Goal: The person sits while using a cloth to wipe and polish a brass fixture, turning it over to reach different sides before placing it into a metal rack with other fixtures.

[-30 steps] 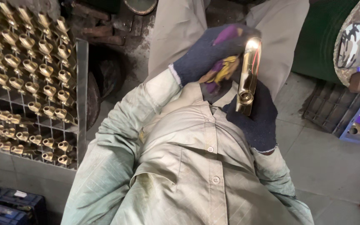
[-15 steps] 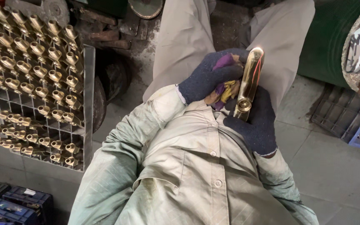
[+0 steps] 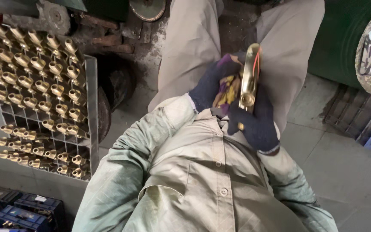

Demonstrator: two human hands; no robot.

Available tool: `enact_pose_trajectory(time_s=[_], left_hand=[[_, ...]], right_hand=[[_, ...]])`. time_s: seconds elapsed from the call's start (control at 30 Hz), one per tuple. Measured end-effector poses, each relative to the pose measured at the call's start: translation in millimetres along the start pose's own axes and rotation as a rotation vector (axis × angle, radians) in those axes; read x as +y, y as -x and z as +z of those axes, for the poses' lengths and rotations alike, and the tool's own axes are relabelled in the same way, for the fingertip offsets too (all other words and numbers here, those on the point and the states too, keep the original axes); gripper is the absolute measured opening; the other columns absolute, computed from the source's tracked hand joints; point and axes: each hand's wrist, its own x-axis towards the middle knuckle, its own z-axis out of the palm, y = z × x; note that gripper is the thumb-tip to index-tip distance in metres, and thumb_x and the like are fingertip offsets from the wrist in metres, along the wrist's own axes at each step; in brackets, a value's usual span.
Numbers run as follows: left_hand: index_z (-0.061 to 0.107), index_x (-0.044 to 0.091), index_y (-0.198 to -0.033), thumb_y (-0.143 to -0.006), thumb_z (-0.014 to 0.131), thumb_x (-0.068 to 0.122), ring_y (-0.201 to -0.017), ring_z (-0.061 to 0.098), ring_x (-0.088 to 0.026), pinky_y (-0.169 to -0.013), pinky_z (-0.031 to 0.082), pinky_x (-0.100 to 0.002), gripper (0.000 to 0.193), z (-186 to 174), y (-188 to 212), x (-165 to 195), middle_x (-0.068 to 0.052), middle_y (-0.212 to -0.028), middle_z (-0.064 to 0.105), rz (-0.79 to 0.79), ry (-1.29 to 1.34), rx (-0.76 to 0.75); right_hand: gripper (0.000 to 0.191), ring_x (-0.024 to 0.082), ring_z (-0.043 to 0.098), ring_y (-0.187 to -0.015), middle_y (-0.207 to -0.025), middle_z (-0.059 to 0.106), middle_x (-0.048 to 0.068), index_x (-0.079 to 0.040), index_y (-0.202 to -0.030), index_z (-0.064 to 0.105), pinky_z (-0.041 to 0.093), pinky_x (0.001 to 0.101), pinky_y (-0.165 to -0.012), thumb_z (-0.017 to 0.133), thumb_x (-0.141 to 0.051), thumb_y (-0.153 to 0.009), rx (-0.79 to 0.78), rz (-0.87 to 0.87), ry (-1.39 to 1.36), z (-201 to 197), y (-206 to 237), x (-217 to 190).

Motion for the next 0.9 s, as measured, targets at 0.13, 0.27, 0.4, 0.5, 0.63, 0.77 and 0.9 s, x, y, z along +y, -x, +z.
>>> enact_pose_trajectory(time_s=[0.13, 0.27, 0.4, 0.5, 0.63, 0.77, 0.9], left_hand=[[0.065, 0.008, -0.113, -0.101, 0.061, 0.037, -0.089, 0.068, -0.025, -0.083, 0.057, -0.04, 0.032, -20, -52, 14, -0.011, -0.099, 0.071, -0.163, 0.257, -0.037], [0.066, 0.009, -0.106, -0.098, 0.053, 0.047, -0.086, 0.07, -0.031, -0.082, 0.058, -0.047, 0.041, -24, -116, 37, -0.014, -0.096, 0.072, -0.133, 0.232, -0.014], [0.063, 0.007, -0.111, -0.109, 0.053, 0.046, -0.093, 0.069, -0.03, -0.087, 0.056, -0.047, 0.04, -22, -156, 48, -0.014, -0.099, 0.07, 0.043, 0.217, -0.144], [0.063, 0.009, -0.111, -0.096, 0.051, 0.055, -0.087, 0.07, -0.032, -0.084, 0.058, -0.047, 0.05, -23, -170, 52, -0.016, -0.099, 0.072, -0.113, 0.296, -0.079], [0.062, 0.008, -0.12, -0.103, 0.051, 0.055, -0.093, 0.069, -0.03, -0.088, 0.057, -0.045, 0.051, -26, -172, 55, -0.015, -0.105, 0.071, -0.019, 0.355, -0.091], [0.058, 0.006, -0.135, -0.104, 0.049, 0.053, -0.101, 0.068, -0.027, -0.096, 0.055, -0.041, 0.057, -31, -175, 55, -0.014, -0.116, 0.07, 0.039, 0.316, 0.081], [0.055, 0.006, -0.135, -0.103, 0.049, 0.056, -0.096, 0.068, -0.032, -0.09, 0.056, -0.045, 0.059, -33, -183, 49, -0.019, -0.113, 0.069, 0.01, 0.329, -0.009]], right_hand=[[0.012, 0.016, 0.059, -0.057, -0.078, 0.062, 0.008, -0.001, -0.107, 0.062, 0.047, 0.0299, -0.05, 0.062, -0.009, -0.099, 0.037, 0.037, -0.116, -5, -59, 9], [0.011, 0.012, 0.05, -0.051, -0.073, 0.057, 0.003, -0.007, -0.1, 0.063, 0.04, 0.029, -0.044, 0.059, -0.017, -0.099, 0.06, 0.075, -0.062, -15, -134, -2], [0.011, 0.011, 0.053, -0.056, -0.077, 0.057, 0.002, -0.007, -0.099, 0.06, 0.041, 0.0292, -0.047, 0.06, -0.017, -0.102, -0.017, 0.045, -0.086, -24, -179, -15], [0.011, 0.011, 0.042, -0.042, -0.069, 0.052, 0.002, -0.01, -0.091, 0.057, 0.036, 0.0293, -0.041, 0.06, -0.018, -0.098, 0.023, 0.194, -0.296, -28, -199, -15], [0.011, 0.013, 0.047, -0.045, -0.07, 0.054, 0.002, -0.011, -0.091, 0.058, 0.038, 0.0297, -0.043, 0.061, -0.018, -0.098, 0.057, 0.159, -0.288, -29, -219, 0], [0.008, 0.011, 0.054, -0.059, -0.079, 0.057, 0.002, -0.01, -0.096, 0.056, 0.042, 0.028, -0.051, 0.061, -0.011, -0.103, -0.04, -0.059, 0.022, -38, -232, 17], [0.012, 0.022, 0.061, -0.083, -0.095, 0.061, 0.009, -0.003, -0.103, 0.06, 0.05, 0.034, -0.071, 0.067, -0.008, -0.095, -0.022, -0.563, 0.721, -51, -227, 25]])
